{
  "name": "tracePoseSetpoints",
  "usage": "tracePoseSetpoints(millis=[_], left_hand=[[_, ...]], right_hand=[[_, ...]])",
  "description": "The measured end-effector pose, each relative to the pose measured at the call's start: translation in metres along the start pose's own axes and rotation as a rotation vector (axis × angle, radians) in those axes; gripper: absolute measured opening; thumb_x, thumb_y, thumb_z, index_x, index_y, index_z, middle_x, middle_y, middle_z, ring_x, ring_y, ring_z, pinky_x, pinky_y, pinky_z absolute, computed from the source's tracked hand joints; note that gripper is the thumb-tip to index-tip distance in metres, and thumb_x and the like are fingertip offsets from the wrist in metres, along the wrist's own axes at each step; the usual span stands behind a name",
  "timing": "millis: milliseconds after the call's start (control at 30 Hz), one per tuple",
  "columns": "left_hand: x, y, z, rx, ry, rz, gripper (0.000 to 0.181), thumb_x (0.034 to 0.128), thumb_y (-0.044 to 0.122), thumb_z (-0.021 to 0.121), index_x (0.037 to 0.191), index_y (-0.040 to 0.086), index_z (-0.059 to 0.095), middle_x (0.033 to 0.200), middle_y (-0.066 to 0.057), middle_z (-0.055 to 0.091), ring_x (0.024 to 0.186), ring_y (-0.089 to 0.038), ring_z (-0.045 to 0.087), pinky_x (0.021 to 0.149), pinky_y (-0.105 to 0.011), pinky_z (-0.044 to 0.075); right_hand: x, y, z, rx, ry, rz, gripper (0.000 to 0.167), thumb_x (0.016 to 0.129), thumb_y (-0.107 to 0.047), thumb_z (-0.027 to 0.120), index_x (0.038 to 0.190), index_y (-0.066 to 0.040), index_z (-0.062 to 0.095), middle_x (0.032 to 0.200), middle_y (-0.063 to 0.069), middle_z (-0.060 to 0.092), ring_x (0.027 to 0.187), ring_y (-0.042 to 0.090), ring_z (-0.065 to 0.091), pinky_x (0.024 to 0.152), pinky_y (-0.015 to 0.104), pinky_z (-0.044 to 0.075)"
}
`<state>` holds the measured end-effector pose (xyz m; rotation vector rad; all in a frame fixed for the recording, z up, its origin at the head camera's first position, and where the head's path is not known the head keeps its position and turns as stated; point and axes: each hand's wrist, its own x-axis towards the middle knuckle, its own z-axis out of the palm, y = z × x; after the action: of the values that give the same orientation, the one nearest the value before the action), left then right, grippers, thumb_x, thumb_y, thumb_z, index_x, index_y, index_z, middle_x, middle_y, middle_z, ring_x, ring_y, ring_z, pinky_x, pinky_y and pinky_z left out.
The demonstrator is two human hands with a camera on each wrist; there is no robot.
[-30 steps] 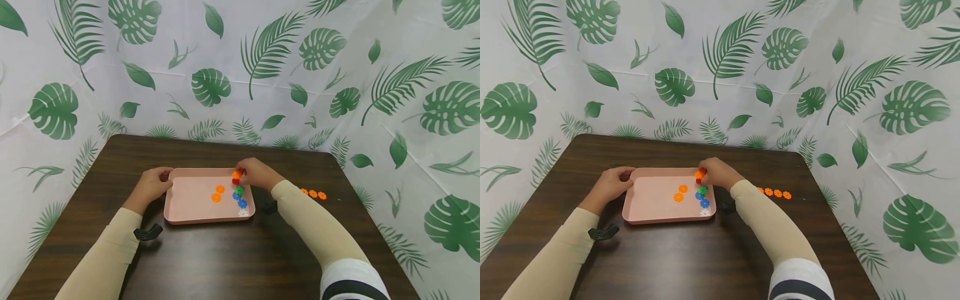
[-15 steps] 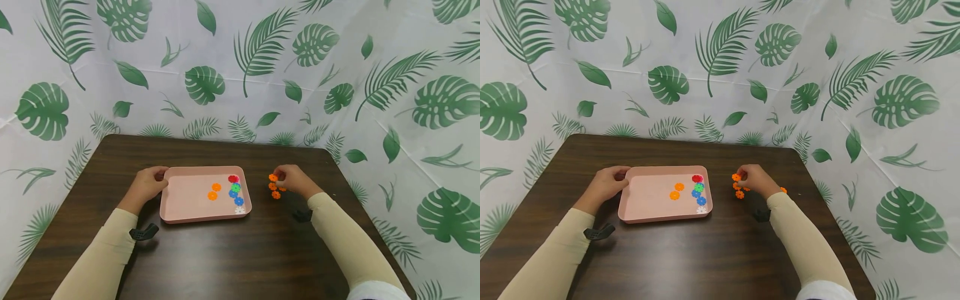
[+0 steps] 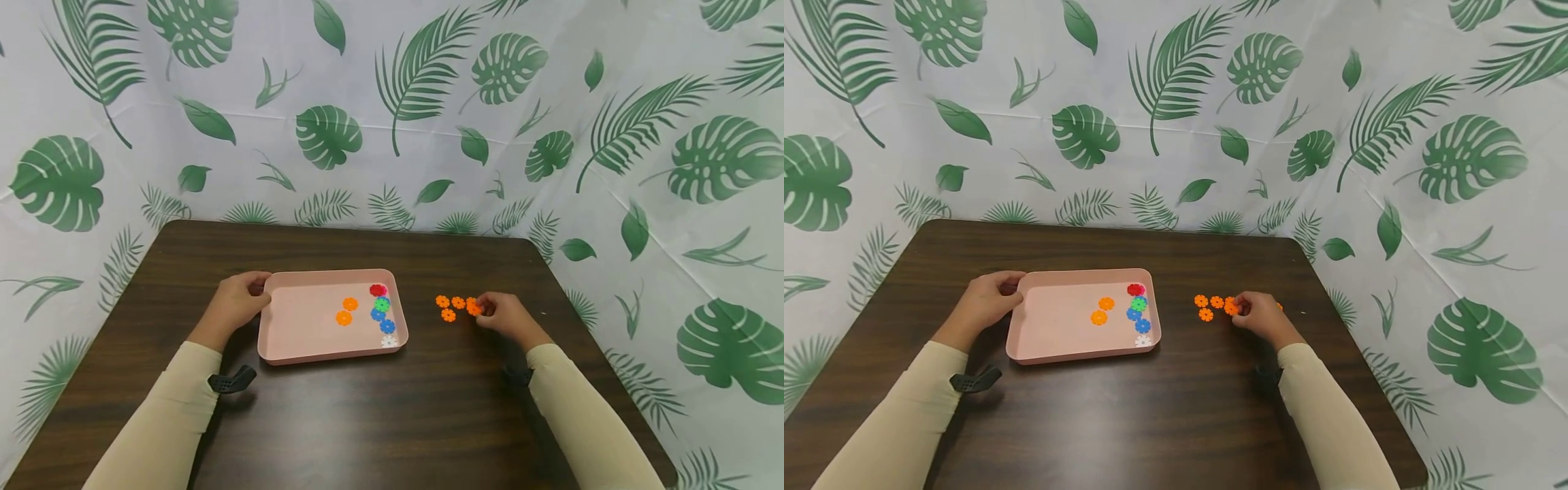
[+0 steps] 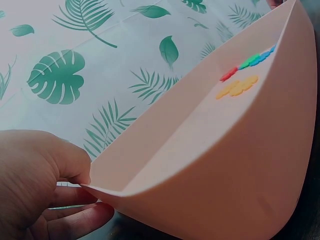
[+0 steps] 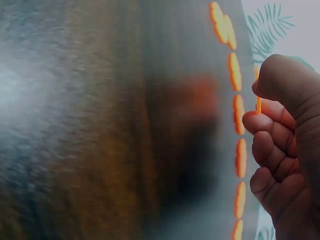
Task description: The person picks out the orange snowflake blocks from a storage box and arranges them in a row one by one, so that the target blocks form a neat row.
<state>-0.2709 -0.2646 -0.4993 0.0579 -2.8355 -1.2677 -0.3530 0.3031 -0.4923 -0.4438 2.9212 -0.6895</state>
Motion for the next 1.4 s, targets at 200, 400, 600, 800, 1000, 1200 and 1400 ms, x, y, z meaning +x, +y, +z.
tracePoseSetpoints(millis=[200, 400, 600, 800, 1000, 1200, 1400], left_hand=[[-0.002, 0.0, 0.0, -0.004, 0.002, -0.008, 0.051, 0.0948, 0.018, 0.06, 0.142, -0.001, 0.058, 0.132, -0.026, 0.064, 0.119, -0.042, 0.062, 0.099, -0.058, 0.053], [-0.002, 0.0, -0.001, -0.009, -0.003, -0.019, 0.052, 0.0946, 0.018, 0.06, 0.143, -0.001, 0.057, 0.133, -0.026, 0.064, 0.12, -0.043, 0.062, 0.099, -0.058, 0.053], [-0.002, 0.001, -0.002, -0.006, -0.01, -0.03, 0.054, 0.0947, 0.019, 0.059, 0.145, -0.001, 0.055, 0.134, -0.026, 0.063, 0.12, -0.043, 0.061, 0.1, -0.059, 0.052], [-0.003, 0.002, -0.003, -0.015, -0.014, -0.037, 0.054, 0.0951, 0.018, 0.06, 0.145, -0.001, 0.055, 0.135, -0.026, 0.063, 0.121, -0.043, 0.061, 0.101, -0.058, 0.052], [-0.004, 0.002, -0.003, -0.018, -0.021, -0.043, 0.056, 0.0955, 0.019, 0.059, 0.147, -0.002, 0.053, 0.137, -0.027, 0.061, 0.122, -0.044, 0.06, 0.101, -0.058, 0.052], [-0.003, 0.001, -0.002, -0.015, -0.013, -0.03, 0.055, 0.0953, 0.018, 0.059, 0.146, -0.002, 0.054, 0.136, -0.026, 0.062, 0.121, -0.042, 0.061, 0.099, -0.057, 0.053], [-0.002, 0.001, -0.001, -0.018, -0.007, -0.001, 0.054, 0.095, 0.018, 0.06, 0.145, -0.003, 0.055, 0.134, -0.026, 0.063, 0.12, -0.042, 0.062, 0.098, -0.057, 0.053]], right_hand=[[0.002, 0.001, 0.007, -0.011, -0.015, -0.011, 0.025, 0.084, -0.016, 0.078, 0.105, -0.006, 0.071, 0.089, 0.004, 0.065, 0.079, 0.02, 0.059, 0.071, 0.035, 0.052], [0.003, -0.001, 0.012, -0.024, -0.015, -0.034, 0.018, 0.085, -0.014, 0.078, 0.1, -0.008, 0.07, 0.084, 0.002, 0.063, 0.074, 0.019, 0.056, 0.067, 0.034, 0.049], [0.002, -0.005, 0.015, -0.041, -0.033, -0.046, 0.015, 0.088, -0.014, 0.078, 0.099, -0.009, 0.07, 0.082, 0.002, 0.061, 0.07, 0.018, 0.053, 0.066, 0.035, 0.047], [0.006, -0.006, 0.012, -0.045, -0.006, -0.072, 0.014, 0.087, -0.014, 0.077, 0.098, -0.008, 0.07, 0.083, 0.002, 0.062, 0.071, 0.018, 0.054, 0.065, 0.034, 0.048], [0.015, -0.029, 0.0, -0.036, 0.016, -0.105, 0.02, 0.089, -0.015, 0.076, 0.106, -0.006, 0.072, 0.09, 0.003, 0.066, 0.079, 0.02, 0.059, 0.07, 0.037, 0.052], [0.037, -0.078, -0.009, -0.024, -0.029, -0.173, 0.036, 0.092, -0.019, 0.077, 0.124, -0.005, 0.07, 0.105, 0.006, 0.07, 0.094, 0.022, 0.065, 0.086, 0.044, 0.057], [0.066, -0.128, 0.001, -0.069, -0.081, -0.252, 0.042, 0.091, -0.022, 0.079, 0.129, -0.006, 0.069, 0.118, 0.01, 0.069, 0.107, 0.028, 0.065, 0.095, 0.044, 0.056]])
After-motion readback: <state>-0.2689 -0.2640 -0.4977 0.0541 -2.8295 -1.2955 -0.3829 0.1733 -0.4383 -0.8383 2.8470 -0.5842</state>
